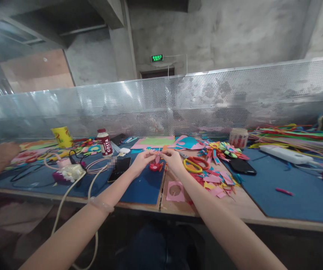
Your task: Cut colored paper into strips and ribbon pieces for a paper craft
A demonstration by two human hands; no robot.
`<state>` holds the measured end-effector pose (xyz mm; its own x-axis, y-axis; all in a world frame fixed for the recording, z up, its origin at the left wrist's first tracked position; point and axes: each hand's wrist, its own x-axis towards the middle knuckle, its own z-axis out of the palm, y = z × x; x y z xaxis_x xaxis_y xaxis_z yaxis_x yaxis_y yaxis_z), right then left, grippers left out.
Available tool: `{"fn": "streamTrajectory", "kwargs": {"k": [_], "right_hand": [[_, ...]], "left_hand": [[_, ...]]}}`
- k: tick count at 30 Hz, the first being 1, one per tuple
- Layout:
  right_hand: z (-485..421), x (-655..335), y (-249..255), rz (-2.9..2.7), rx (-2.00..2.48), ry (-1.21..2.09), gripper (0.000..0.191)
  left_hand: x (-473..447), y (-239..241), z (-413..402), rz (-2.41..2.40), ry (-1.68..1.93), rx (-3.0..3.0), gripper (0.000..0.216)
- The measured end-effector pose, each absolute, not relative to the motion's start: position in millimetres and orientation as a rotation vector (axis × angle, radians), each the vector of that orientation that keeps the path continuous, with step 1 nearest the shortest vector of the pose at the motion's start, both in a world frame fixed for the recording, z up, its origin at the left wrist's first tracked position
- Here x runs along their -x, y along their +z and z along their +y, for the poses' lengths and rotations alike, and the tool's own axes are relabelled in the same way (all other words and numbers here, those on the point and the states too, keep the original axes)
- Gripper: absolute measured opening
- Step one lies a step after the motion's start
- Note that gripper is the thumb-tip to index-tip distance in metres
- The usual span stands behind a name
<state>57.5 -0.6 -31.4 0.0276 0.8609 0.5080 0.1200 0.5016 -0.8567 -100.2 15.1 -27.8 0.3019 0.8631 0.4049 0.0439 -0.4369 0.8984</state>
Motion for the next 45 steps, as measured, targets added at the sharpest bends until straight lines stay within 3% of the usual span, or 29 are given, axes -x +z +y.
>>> {"fn": "streamTrajectory", "kwargs": {"k": [12, 27, 45], "right_hand": [[-2.5, -57.7, -30.1, -1.439, 0.914, 0.749, 0.028], [-2.7, -55.1, -30.0, -1.528, 0.986, 0.499, 0.020], [-2.6, -58.0, -28.5, -1.536, 1.017, 0.594, 0.031]], "left_hand": [[99.2, -28.0, 13.4, 0.812, 1.216, -1.705, 0.018], [98.6, -28.3, 13.5, 0.842, 1.209, -1.713, 0.017], [98.5, -33.1, 19.5, 0.809, 1.227, -1.632, 0.020]]}}
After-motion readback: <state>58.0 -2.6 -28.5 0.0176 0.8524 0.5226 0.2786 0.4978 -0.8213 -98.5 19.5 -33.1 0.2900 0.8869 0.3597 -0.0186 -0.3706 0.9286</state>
